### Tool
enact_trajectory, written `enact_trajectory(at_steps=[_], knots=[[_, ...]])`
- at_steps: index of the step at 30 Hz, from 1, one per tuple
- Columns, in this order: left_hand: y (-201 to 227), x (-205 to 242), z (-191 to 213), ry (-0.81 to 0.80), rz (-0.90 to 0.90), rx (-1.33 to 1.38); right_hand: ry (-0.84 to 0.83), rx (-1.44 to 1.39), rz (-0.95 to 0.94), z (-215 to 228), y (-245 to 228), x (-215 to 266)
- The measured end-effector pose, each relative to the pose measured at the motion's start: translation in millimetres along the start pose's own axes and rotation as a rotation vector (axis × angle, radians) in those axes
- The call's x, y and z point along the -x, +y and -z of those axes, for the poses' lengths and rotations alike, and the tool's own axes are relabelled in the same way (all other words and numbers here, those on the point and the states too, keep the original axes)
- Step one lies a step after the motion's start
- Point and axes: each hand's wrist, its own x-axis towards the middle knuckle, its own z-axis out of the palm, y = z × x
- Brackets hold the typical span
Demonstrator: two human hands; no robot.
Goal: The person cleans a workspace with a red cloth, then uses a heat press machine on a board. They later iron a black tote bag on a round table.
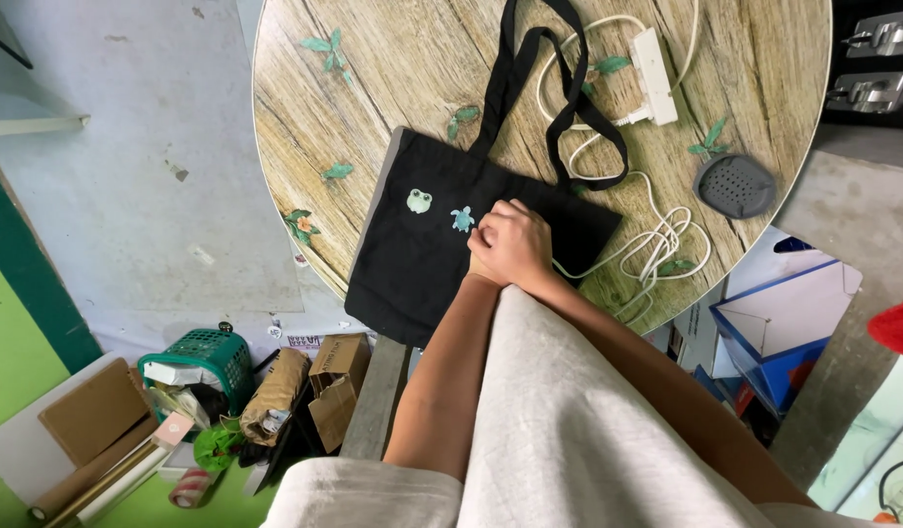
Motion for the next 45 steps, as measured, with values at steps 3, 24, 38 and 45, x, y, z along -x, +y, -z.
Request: enact_trajectory(at_steps=[3, 24, 38, 45], knots=[[14, 1, 14, 0.008, -0.013, 0.021, 0.009, -0.016, 0.014, 2, -1, -1], [17, -4, 20, 0.059, -0.132, 0.067, 0.038, 0.003, 0.049, -4, 4, 0], [8, -19, -22, 0.042, -0.278, 1.962, 0.048, -0.006, 0.059, -6, 4, 0], [31, -38, -49, 0.28, -0.451, 2.326, 0.092, 0.004, 0.083, -6, 3, 0]])
